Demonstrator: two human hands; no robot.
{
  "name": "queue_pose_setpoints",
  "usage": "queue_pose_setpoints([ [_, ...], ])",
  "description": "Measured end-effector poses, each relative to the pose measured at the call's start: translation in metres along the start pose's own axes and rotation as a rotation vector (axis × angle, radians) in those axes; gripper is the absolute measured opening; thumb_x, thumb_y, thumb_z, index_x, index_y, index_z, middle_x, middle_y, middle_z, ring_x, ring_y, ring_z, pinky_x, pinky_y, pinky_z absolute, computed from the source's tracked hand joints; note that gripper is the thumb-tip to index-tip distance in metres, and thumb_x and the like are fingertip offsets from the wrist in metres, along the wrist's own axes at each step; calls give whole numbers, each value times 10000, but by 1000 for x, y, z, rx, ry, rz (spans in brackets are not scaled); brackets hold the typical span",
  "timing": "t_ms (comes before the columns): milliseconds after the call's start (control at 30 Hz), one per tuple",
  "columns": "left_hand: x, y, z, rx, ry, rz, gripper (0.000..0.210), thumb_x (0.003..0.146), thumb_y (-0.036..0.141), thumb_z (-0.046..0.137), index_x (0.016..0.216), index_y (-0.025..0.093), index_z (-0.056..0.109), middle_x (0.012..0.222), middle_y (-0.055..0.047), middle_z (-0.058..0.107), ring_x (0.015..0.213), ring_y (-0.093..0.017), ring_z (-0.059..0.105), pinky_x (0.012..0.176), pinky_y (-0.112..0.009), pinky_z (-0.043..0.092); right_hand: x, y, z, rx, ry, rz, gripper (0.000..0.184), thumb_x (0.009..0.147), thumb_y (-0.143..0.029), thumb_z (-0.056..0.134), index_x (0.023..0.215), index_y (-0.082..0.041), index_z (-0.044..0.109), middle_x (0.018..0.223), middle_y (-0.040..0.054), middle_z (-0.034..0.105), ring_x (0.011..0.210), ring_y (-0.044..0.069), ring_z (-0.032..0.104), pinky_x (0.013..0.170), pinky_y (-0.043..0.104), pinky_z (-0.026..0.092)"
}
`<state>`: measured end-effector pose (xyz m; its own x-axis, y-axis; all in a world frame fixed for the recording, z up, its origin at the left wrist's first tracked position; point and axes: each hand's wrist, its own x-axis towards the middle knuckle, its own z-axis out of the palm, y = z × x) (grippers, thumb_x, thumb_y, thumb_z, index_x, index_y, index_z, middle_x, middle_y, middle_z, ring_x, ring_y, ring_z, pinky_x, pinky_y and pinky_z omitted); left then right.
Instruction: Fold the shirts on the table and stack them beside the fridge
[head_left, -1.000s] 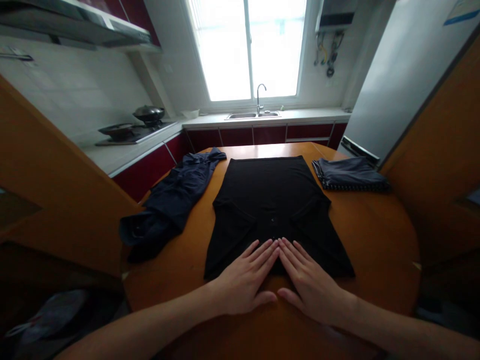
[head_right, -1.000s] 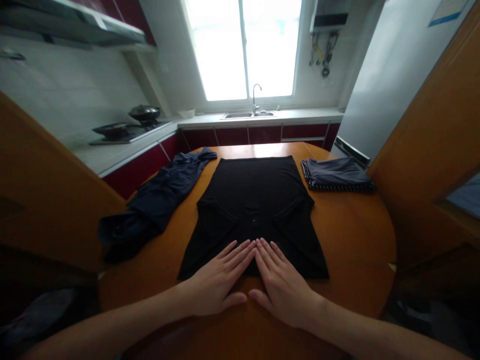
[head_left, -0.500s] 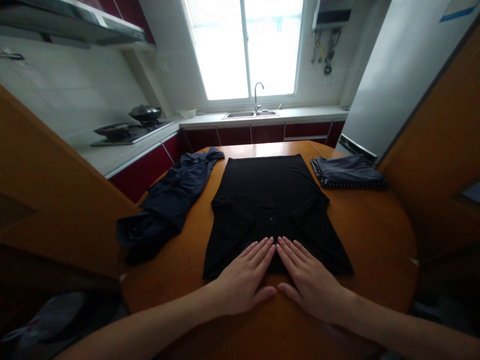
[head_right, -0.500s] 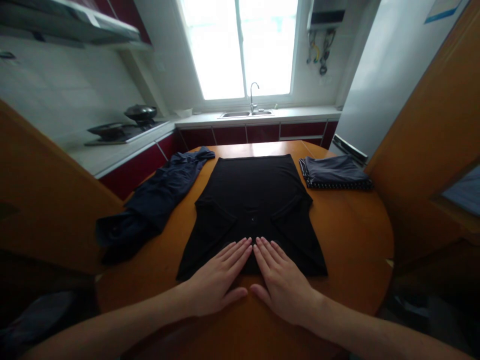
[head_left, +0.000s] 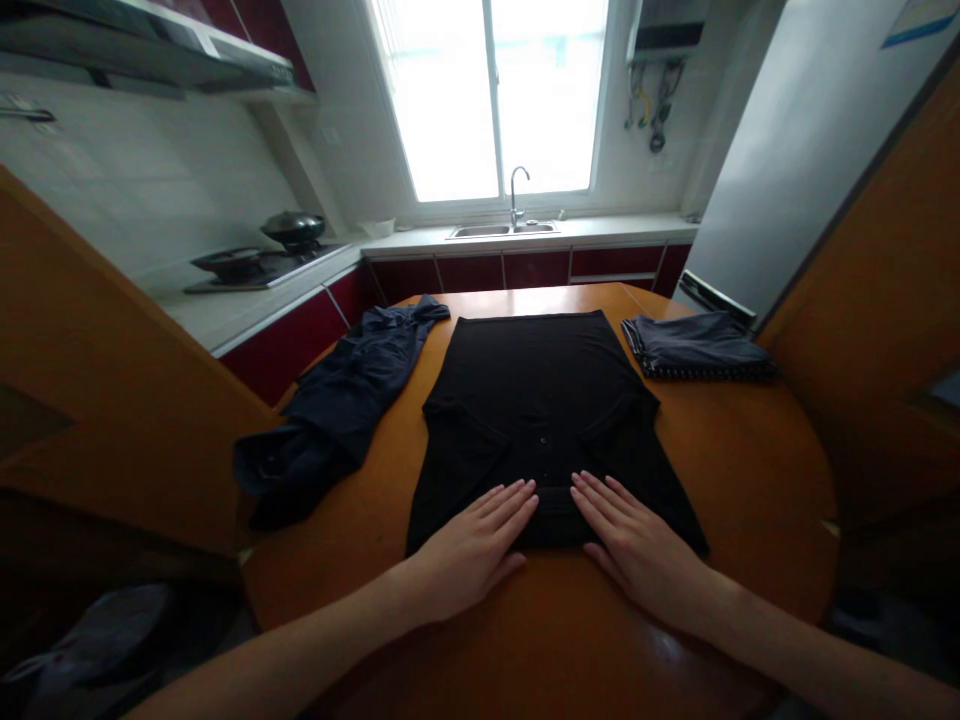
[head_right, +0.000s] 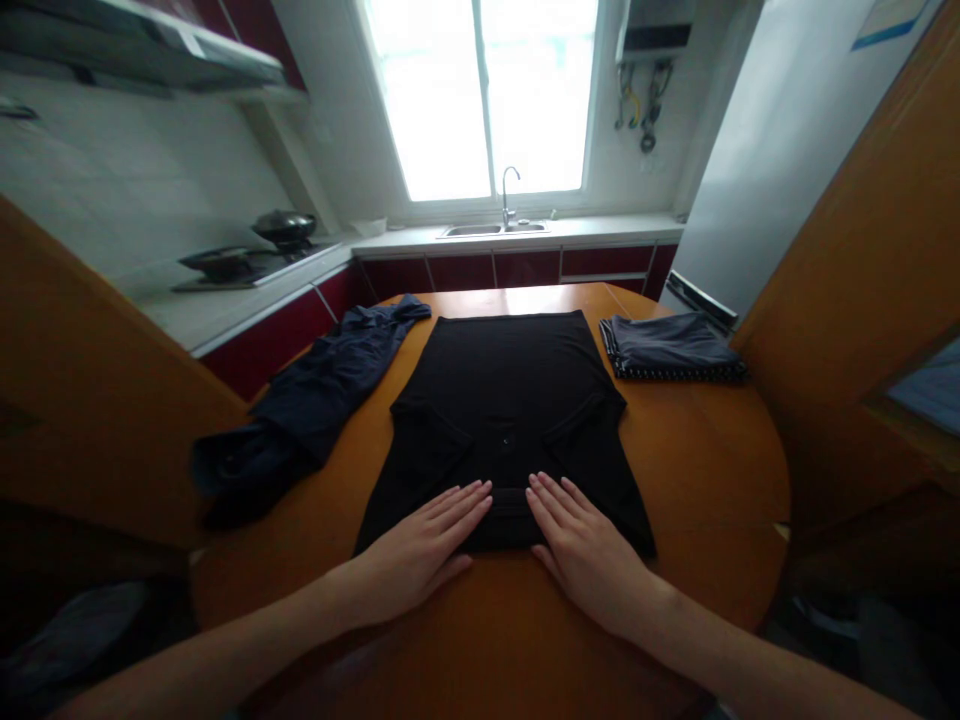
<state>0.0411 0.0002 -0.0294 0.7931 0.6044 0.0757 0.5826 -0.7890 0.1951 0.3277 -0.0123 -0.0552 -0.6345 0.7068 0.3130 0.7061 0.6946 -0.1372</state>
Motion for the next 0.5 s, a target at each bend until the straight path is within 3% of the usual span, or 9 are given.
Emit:
queue_pose_setpoints([
  [333,3,-6,2,82,57,59,598,1005,272,565,1552,172,345,1592,-153,382,1481,-272,342,1212,-435,341,5,2,-1,37,9,-7,519,901,-87,535,1418,-124,521,1520,150,503,1435,255,430,1192,475,379],
  [500,5,-6,-3,123,18,59,567,1006,288,567,1525,145,389,1567,-173,415,1462,-281,378,1201,-428,360,9,-1,-7,-13,-15,-10,475,916,-118,547,1391,-104,553,1497,177,521,1413,277,460,1181,480,390],
])
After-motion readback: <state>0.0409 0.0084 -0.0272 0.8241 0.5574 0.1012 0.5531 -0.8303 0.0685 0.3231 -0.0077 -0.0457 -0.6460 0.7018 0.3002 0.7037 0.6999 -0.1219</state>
